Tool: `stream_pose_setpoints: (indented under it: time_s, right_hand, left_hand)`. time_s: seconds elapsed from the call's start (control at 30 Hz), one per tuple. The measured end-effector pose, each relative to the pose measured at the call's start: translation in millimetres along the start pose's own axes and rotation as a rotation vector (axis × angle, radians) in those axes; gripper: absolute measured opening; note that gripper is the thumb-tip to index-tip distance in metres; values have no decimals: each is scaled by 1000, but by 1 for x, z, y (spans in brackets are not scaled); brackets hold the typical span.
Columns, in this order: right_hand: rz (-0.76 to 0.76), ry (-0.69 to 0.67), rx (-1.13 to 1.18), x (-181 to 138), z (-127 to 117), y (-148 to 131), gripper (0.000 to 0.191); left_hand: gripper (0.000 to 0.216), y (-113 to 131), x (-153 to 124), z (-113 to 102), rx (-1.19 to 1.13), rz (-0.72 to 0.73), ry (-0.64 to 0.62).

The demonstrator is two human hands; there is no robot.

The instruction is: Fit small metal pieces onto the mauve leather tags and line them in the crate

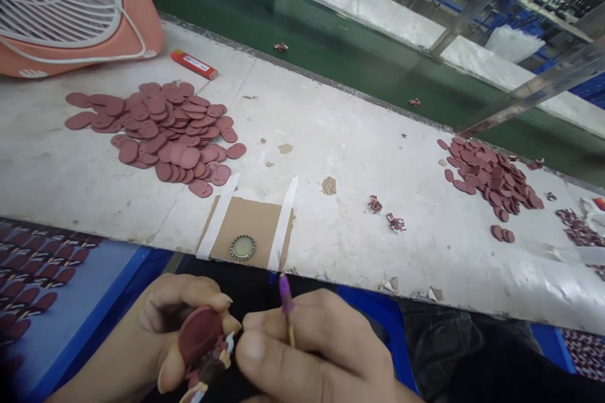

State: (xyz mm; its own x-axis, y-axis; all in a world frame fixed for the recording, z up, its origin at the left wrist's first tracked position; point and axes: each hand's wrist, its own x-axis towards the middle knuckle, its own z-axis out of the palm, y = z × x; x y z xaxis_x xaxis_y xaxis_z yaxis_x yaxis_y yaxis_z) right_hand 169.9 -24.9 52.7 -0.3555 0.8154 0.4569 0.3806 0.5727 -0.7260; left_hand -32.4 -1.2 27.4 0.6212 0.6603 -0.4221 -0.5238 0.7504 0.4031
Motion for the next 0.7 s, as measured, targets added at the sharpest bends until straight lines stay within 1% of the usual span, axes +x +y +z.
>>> stream_pose_setpoints:
  time_s: [0.07,0.1,0.17,0.23,0.27,0.3,0.4,0.43,0.47,0.53,0.6,0.7]
  right_hand:
    - [10,34,-8,1,4,5,48]
    - [12,41,-6,2,7,7,41]
    - [3,25,20,5,12,8,29]
    - [-5,-4,54,9,15,7,18]
    - [-3,-15,56,11,17,6,15]
    - [-4,-15,39,13,18,6,12]
    - [-11,22,-100,15,25,6,12]
    - [-27,48,-151,15,29,6,13]
    - [-44,76,-195,15,33,6,14]
    - [-62,113,-269,14,42,7,15]
    - [-95,149,-322,13,51,8,14]
    - [-139,164,-353,12,61,9,11]
  left_hand:
    - [28,-2,2,-6,6,63,-97]
    - [28,-3,3,-8,21,84,-121]
    - [27,-6,2,-13,60,101,-129]
    - [26,-8,0,-17,116,125,-96]
    - [27,-9,-2,-19,165,167,-48]
    - [26,-9,-4,-22,236,236,31]
    - [20,-10,-11,-26,517,560,386]
    - [22,-10,-14,-26,602,655,457]
    - [25,-10,-16,-25,667,727,489]
    - [32,-9,-20,-23,744,802,473]
    - [32,-8,-21,-20,769,828,478]
    - [26,-6,-21,-18,762,814,540]
